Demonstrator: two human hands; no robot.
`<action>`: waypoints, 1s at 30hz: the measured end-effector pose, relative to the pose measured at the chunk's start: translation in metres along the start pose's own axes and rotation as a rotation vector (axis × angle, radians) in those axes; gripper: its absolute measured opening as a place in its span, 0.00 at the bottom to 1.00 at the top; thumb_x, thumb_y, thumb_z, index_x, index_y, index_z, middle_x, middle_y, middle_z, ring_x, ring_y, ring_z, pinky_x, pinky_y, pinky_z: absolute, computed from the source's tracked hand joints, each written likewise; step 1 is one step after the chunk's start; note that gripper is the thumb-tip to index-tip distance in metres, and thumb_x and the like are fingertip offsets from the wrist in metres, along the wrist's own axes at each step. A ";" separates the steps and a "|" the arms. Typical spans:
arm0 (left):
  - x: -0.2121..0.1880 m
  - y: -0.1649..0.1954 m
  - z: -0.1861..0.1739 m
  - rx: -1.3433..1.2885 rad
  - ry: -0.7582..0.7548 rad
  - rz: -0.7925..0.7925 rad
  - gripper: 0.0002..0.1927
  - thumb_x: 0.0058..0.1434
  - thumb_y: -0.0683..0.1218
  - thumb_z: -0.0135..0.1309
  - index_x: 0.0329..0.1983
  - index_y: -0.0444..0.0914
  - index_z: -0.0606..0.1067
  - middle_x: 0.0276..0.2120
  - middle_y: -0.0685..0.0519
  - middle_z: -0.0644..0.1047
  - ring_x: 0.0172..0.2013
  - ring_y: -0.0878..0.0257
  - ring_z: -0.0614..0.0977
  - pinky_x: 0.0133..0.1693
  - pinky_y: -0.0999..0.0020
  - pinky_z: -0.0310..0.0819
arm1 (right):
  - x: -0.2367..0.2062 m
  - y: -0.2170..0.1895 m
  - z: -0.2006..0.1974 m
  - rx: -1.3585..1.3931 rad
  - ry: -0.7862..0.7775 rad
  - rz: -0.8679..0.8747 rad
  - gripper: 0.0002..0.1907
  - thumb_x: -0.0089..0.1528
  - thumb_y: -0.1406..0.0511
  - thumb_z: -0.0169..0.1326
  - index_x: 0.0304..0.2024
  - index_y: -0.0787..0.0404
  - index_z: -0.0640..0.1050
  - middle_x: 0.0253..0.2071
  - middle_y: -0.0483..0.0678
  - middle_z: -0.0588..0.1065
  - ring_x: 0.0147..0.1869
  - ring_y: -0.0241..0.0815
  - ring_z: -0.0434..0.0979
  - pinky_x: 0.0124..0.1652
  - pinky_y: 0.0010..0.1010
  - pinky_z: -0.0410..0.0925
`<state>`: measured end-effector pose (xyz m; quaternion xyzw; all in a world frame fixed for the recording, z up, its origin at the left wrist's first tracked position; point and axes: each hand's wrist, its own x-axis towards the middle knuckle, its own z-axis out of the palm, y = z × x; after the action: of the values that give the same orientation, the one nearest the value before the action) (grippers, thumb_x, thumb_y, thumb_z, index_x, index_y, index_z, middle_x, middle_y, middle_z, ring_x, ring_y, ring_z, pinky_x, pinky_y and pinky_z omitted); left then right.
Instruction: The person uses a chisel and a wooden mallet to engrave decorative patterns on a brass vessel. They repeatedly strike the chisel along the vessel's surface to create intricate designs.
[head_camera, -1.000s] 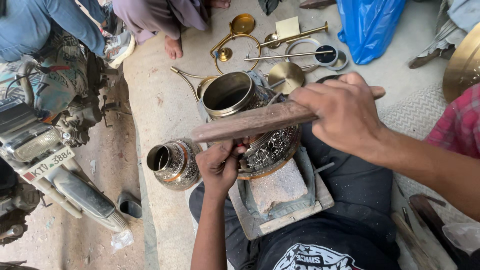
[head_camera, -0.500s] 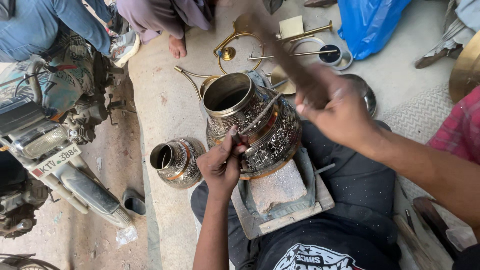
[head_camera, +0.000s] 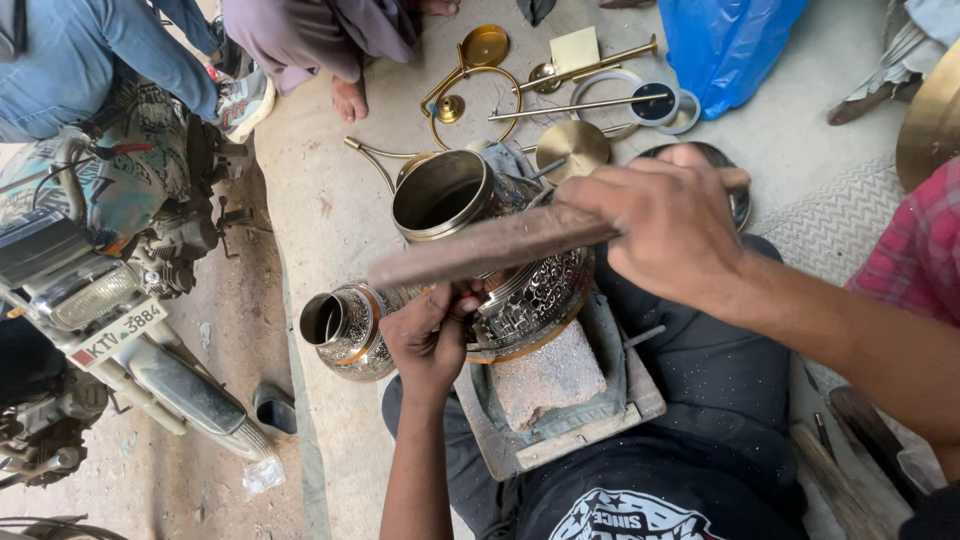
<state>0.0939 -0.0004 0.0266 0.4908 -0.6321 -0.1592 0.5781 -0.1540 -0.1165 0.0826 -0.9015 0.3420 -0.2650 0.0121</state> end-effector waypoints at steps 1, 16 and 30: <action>0.000 0.000 0.000 -0.018 0.002 -0.039 0.21 0.63 0.29 0.56 0.58 0.37 0.78 0.39 0.48 0.85 0.39 0.67 0.86 0.45 0.71 0.83 | 0.001 -0.001 -0.001 0.279 0.031 0.053 0.19 0.56 0.73 0.60 0.48 0.51 0.79 0.36 0.40 0.81 0.35 0.34 0.78 0.40 0.37 0.69; 0.002 -0.002 -0.010 0.047 -0.060 -0.029 0.24 0.61 0.32 0.58 0.60 0.40 0.78 0.40 0.50 0.86 0.36 0.69 0.86 0.43 0.74 0.81 | -0.005 -0.012 -0.018 0.337 -0.049 0.209 0.17 0.56 0.72 0.59 0.46 0.51 0.79 0.31 0.40 0.79 0.31 0.35 0.79 0.33 0.35 0.69; -0.002 -0.010 -0.021 0.053 0.008 0.009 0.24 0.61 0.32 0.59 0.60 0.40 0.77 0.39 0.51 0.86 0.37 0.68 0.87 0.44 0.75 0.82 | 0.010 -0.022 -0.053 -0.135 -0.087 0.155 0.15 0.61 0.71 0.59 0.49 0.48 0.81 0.32 0.39 0.81 0.29 0.35 0.76 0.37 0.40 0.66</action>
<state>0.1166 0.0043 0.0237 0.5037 -0.6361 -0.1377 0.5680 -0.1599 -0.0972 0.1375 -0.8818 0.4268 -0.2003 -0.0135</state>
